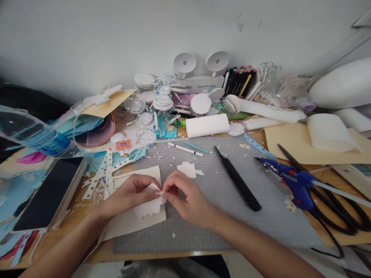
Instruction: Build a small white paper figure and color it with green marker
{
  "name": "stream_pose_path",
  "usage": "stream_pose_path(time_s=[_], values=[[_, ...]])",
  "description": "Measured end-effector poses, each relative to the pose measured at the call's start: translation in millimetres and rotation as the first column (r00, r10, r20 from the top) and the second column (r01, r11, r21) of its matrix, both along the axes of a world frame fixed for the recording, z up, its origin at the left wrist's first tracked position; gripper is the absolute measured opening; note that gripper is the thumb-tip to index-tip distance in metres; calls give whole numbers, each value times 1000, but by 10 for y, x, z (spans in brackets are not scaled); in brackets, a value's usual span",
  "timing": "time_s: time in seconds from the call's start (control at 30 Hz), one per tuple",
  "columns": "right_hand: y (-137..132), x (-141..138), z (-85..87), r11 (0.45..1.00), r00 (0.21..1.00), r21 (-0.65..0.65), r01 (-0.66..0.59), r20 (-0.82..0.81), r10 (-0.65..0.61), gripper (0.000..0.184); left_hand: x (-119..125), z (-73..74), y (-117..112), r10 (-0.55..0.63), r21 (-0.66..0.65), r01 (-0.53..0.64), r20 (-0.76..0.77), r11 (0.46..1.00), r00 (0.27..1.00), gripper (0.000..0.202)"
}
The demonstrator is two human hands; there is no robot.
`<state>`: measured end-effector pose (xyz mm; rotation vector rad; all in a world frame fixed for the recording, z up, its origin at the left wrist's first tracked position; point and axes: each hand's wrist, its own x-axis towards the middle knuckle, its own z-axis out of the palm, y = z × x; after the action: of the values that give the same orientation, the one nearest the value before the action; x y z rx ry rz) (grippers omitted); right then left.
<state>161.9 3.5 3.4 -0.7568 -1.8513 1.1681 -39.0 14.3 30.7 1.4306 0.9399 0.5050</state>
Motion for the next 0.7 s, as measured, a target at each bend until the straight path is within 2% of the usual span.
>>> stream_pose_path(time_s=[0.1, 0.2, 0.3, 0.37, 0.4, 0.47, 0.53, 0.6, 0.7], values=[[-3, 3, 26, 999, 1000, 42, -24, -13, 24, 5, -7, 1, -4, 50, -63, -49, 5, 997, 999, 31], [-14, 19, 65, 999, 999, 27, -41, -25, 42, 5, -5, 2, -9, 147, -116, -146, 2, 982, 989, 32], [-28, 46, 98, 995, 994, -58, -84, -68, 80, 8, -2, 3, -4, 278, -154, -277, -11, 948, 960, 34], [-32, 62, 109, 979, 985, -158, -131, -128, 111, 10, -7, -5, 10, 368, -118, -369, -31, 922, 929, 34], [-32, 69, 111, 967, 981, -213, -143, -161, 110, 10, -14, -14, 21, 406, -59, -408, -53, 911, 912, 33], [-22, 77, 105, 934, 977, -329, -137, -200, 73, 12, -36, -46, 53, 462, 147, -445, -125, 884, 878, 30], [-2, 81, 87, 896, 979, -433, -92, -203, 3, 15, -63, -93, 91, 513, 390, -414, -194, 822, 836, 23], [25, 84, 62, 863, 977, -504, -37, -202, -76, 18, -87, -136, 125, 574, 598, -365, -201, 714, 794, 23], [67, 95, 38, 838, 955, -545, 27, -235, -184, 22, -91, -137, 143, 636, 814, -272, -148, 513, 757, 36]])
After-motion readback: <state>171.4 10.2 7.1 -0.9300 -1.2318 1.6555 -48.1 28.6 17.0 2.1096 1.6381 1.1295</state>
